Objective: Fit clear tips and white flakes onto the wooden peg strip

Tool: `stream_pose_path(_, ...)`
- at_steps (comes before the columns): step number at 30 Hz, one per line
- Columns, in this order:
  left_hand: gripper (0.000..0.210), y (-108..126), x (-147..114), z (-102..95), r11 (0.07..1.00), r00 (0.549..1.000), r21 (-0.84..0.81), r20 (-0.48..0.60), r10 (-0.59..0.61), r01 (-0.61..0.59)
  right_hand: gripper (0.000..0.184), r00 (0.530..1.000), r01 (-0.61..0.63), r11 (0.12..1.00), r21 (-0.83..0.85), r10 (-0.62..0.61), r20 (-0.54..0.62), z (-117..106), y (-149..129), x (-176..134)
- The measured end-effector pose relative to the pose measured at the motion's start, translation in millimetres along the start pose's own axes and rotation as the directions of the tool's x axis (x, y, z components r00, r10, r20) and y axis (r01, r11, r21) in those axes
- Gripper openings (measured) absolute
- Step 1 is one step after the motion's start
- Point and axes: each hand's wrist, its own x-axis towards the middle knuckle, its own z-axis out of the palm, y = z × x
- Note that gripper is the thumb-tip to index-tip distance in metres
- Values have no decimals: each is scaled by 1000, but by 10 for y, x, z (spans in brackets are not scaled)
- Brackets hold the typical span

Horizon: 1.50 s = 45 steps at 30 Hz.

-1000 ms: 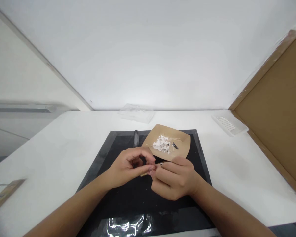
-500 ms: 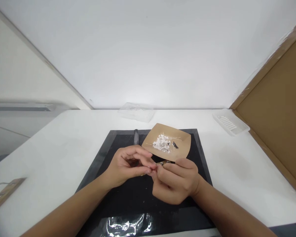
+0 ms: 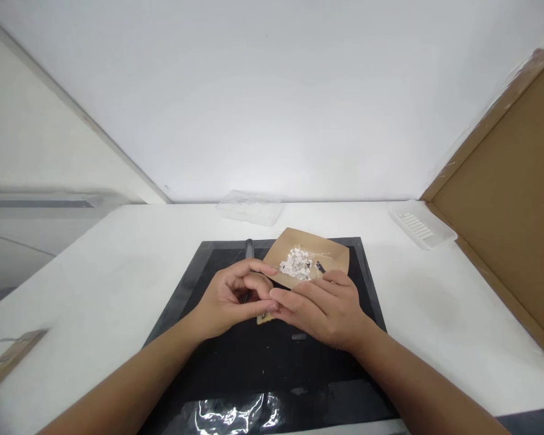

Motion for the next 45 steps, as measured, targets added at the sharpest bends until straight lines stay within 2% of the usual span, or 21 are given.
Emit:
stream_pose_path(11,48,12,11,-45,995,994,6,42,-99,99,15,995,-86,994,62,82,65,94,-10,-53)
stream_pose_path(14,42,31,22,-70,994,1000,104,14,-19,17,19,991,-115,991,65,110,70,110,-14,-80)
stream_pose_path(17,28,43,36,-105,968,987,235,-107,118,-90,26,979,-171,982,75,161,124,144,-42,-102)
stream_pose_path(19,17,44,41,-116,951,974,295,-171,149,-94,31,968,-196,977,82,179,177,173,-72,-108)
stream_pose_path(21,15,40,41,-114,936,975,344,-174,138,-71,32,963,-211,974,88,192,189,196,-105,-105)
stream_pose_path(25,17,29,32,-122,893,981,439,-105,162,-100,27,969,-235,970,70,228,98,195,-124,-79)
stream_pose_path(28,15,21,40,-174,831,973,543,-102,206,-119,21,970,-239,969,60,236,56,164,-85,-62)
stream_pose_path(31,15,-6,65,-238,744,968,660,-104,228,-104,13,968,-239,969,59,233,89,138,-43,-58)
stream_pose_path(37,14,-102,92,-302,515,934,824,45,353,-234,7,962,-197,974,112,170,214,128,-83,-72)
stream_pose_path(41,11,-108,79,-311,449,928,847,125,350,-283,10,952,-166,981,99,133,275,136,-103,-85)
stream_pose_path(45,15,-69,79,-354,354,928,879,216,305,-320,8,955,-182,981,71,159,249,136,-57,-97)
